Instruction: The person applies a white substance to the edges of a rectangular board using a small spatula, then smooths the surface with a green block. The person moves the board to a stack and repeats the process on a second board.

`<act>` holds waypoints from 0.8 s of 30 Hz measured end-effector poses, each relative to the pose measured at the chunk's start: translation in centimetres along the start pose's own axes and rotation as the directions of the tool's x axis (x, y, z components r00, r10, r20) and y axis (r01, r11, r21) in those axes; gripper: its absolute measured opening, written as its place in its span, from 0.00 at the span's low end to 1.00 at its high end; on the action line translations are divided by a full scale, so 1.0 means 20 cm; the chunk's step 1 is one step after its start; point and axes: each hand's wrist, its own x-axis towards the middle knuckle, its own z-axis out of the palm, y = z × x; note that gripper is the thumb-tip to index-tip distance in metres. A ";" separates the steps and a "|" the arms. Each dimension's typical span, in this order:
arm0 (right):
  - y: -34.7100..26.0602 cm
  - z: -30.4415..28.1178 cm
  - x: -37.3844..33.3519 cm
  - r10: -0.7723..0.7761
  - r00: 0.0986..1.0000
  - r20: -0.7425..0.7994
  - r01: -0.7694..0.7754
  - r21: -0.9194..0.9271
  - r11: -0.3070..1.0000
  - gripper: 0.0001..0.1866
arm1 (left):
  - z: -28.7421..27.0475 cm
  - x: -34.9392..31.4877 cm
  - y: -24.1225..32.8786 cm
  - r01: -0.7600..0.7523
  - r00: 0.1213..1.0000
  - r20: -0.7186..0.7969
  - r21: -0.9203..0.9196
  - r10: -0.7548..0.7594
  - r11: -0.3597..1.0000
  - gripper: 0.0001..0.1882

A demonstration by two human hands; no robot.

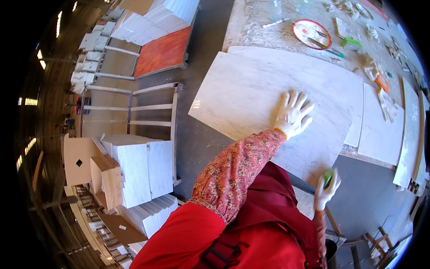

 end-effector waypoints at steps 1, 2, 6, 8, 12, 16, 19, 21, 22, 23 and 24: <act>0.00 0.05 0.14 0.054 0.998 -0.042 -0.051 0.076 0.996 0.28 | 0.00 0.01 0.00 0.000 1.000 0.016 0.027 0.000 1.000 0.26; -0.04 0.06 0.30 0.141 0.988 -0.058 -0.139 0.050 0.989 0.26 | 0.00 0.03 0.00 -0.021 0.999 0.031 0.066 0.019 0.998 0.26; 0.05 0.10 0.40 0.161 0.976 -0.146 -0.137 0.158 0.978 0.26 | -0.02 0.03 0.03 -0.033 0.999 0.026 0.132 0.030 0.991 0.26; -0.03 -0.02 0.17 0.070 0.997 -0.014 -0.068 0.101 0.992 0.29 | -0.08 0.04 0.04 -0.005 0.989 0.143 0.191 -0.023 0.982 0.27; 0.01 -0.06 -0.13 0.143 0.989 0.036 -0.146 0.079 0.986 0.31 | 0.00 0.04 0.05 -0.012 0.986 0.166 0.210 -0.024 0.978 0.27; 0.04 0.06 0.40 0.218 0.965 -0.145 -0.210 0.070 0.975 0.29 | 0.03 0.05 0.08 -0.050 0.991 0.131 0.213 0.022 0.976 0.28; 0.06 0.03 0.53 0.068 0.990 -0.124 -0.068 0.004 0.998 0.31 | 0.05 0.04 0.05 -0.056 0.995 0.087 0.198 0.039 0.979 0.27; 0.06 -0.01 0.50 0.187 0.972 -0.141 -0.173 0.108 0.979 0.34 | 0.07 0.03 0.02 -0.037 0.997 0.067 0.180 0.026 0.983 0.27; 0.07 -0.06 0.42 0.279 0.939 -0.201 -0.245 0.179 0.953 0.35 | 0.08 0.03 0.01 -0.047 0.998 0.059 0.174 0.038 0.984 0.27; 0.05 -0.13 0.36 0.617 0.787 0.004 -0.526 0.529 0.666 0.37 | 0.09 0.02 0.00 -0.045 0.998 0.052 0.170 0.037 0.984 0.27; 0.10 -0.17 0.27 0.645 0.760 -0.072 -0.479 0.610 0.632 0.36 | 0.10 0.01 0.01 -0.048 0.998 0.049 0.162 0.040 0.986 0.27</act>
